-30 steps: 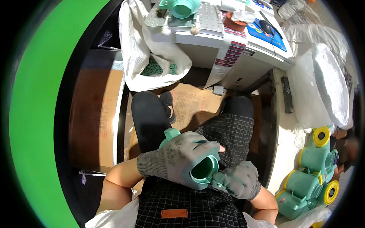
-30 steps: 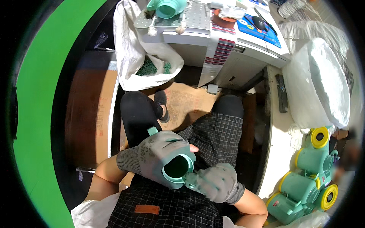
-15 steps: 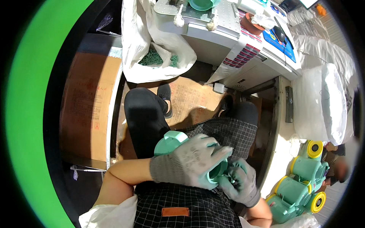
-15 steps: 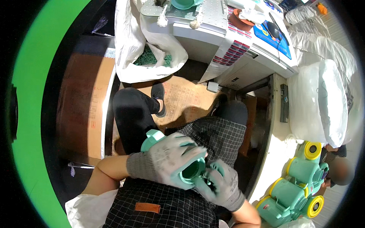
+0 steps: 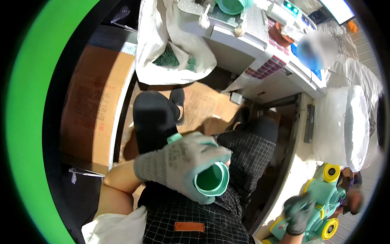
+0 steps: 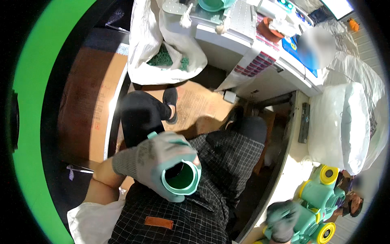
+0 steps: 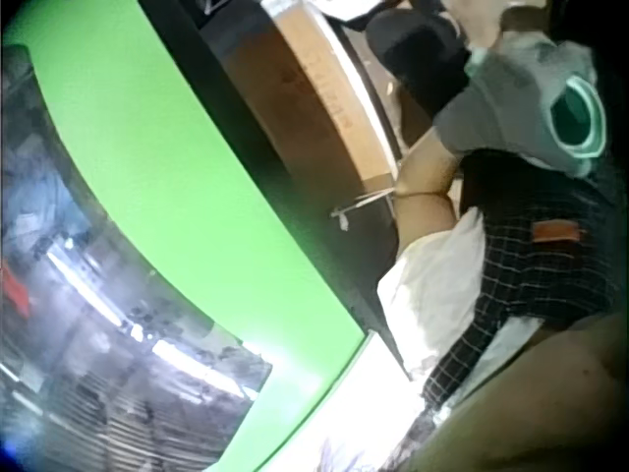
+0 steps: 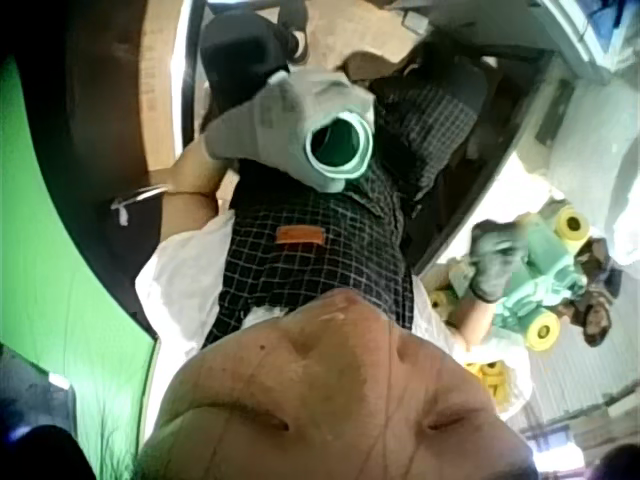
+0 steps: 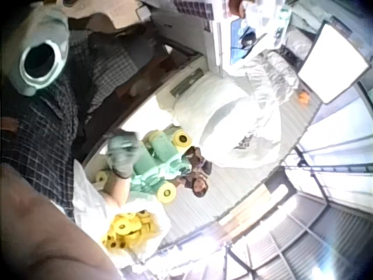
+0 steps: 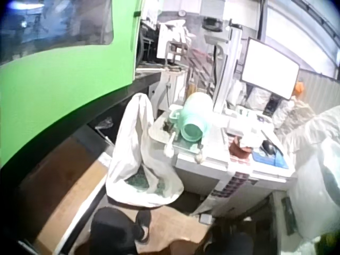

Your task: The person assembles teal plastic containers by inserting green mesh filters into the openings and screwing on yellow lids. They handle the containers one at a time, placing the finished units on a nearby table.

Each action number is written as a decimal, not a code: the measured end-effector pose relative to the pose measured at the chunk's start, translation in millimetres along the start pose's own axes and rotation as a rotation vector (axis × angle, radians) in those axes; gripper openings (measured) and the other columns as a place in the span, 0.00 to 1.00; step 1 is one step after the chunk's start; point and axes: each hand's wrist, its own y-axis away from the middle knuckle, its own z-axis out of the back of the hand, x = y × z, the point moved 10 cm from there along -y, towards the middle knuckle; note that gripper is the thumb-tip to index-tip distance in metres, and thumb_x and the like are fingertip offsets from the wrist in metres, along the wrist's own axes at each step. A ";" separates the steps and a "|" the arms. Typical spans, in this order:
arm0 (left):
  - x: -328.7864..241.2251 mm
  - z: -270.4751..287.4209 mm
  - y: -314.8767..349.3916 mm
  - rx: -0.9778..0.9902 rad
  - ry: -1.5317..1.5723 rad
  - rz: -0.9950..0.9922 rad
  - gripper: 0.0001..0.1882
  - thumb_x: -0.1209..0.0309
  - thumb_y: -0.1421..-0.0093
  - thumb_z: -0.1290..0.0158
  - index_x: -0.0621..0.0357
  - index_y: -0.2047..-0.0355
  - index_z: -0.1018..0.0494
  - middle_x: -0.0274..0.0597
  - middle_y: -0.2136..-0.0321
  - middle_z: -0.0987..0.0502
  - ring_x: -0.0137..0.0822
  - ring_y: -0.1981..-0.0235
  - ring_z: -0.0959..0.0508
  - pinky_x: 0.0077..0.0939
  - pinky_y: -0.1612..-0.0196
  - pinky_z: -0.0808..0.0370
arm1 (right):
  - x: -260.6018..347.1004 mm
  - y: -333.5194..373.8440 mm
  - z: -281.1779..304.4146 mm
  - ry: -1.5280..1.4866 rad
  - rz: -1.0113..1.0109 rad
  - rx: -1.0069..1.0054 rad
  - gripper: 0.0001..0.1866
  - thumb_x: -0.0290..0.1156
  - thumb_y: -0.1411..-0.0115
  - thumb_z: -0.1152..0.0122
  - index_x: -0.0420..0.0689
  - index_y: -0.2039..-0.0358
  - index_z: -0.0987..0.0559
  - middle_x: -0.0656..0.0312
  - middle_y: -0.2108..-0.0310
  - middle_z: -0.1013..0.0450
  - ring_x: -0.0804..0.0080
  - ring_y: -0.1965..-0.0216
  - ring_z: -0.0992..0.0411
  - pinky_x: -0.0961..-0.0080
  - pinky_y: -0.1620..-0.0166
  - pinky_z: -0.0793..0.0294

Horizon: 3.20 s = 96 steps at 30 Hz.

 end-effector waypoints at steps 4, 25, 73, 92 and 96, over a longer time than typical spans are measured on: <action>-17.5 -44.1 -6.0 0.094 0.031 -0.133 0.43 0.41 0.53 0.29 0.55 0.45 0.28 0.43 0.53 0.21 0.43 0.52 0.20 0.41 0.52 0.20 | -35.7 -34.1 38.1 0.187 -0.149 -0.436 0.10 0.26 0.40 0.34 0.40 0.58 0.22 0.64 0.69 0.26 0.80 0.70 0.29 0.79 0.63 0.26; -38.6 -33.5 -33.0 0.040 -0.088 -0.162 0.39 0.39 0.55 0.27 0.52 0.52 0.26 0.43 0.57 0.17 0.46 0.57 0.16 0.43 0.52 0.21 | -62.5 -131.3 -42.9 0.081 0.364 -0.551 0.15 0.24 0.37 0.35 0.40 0.50 0.20 0.56 0.52 0.22 0.68 0.52 0.23 0.72 0.46 0.25; -72.2 -65.6 -38.2 -0.068 -0.445 -0.161 0.24 0.58 0.68 0.24 0.51 0.74 0.24 0.36 0.69 0.26 0.49 0.59 0.25 0.44 0.60 0.26 | 21.2 11.9 -97.0 0.452 0.854 -0.231 0.18 0.45 0.40 0.34 0.50 0.54 0.21 0.61 0.61 0.27 0.62 0.61 0.22 0.65 0.59 0.23; -92.4 -49.4 -42.5 0.054 -0.880 -0.033 0.16 0.68 0.38 0.47 0.67 0.53 0.23 0.52 0.62 0.22 0.55 0.54 0.24 0.63 0.37 0.35 | -5.4 -17.0 -157.0 0.421 0.811 -0.160 0.21 0.42 0.44 0.33 0.41 0.56 0.21 0.50 0.52 0.27 0.54 0.51 0.27 0.54 0.43 0.26; -94.7 -52.1 -52.6 0.166 -0.925 0.060 0.15 0.68 0.44 0.44 0.65 0.59 0.21 0.48 0.66 0.22 0.52 0.55 0.25 0.62 0.38 0.33 | 5.0 -13.4 -154.0 0.415 0.773 -0.137 0.20 0.42 0.45 0.34 0.41 0.56 0.21 0.51 0.51 0.28 0.56 0.51 0.27 0.49 0.44 0.26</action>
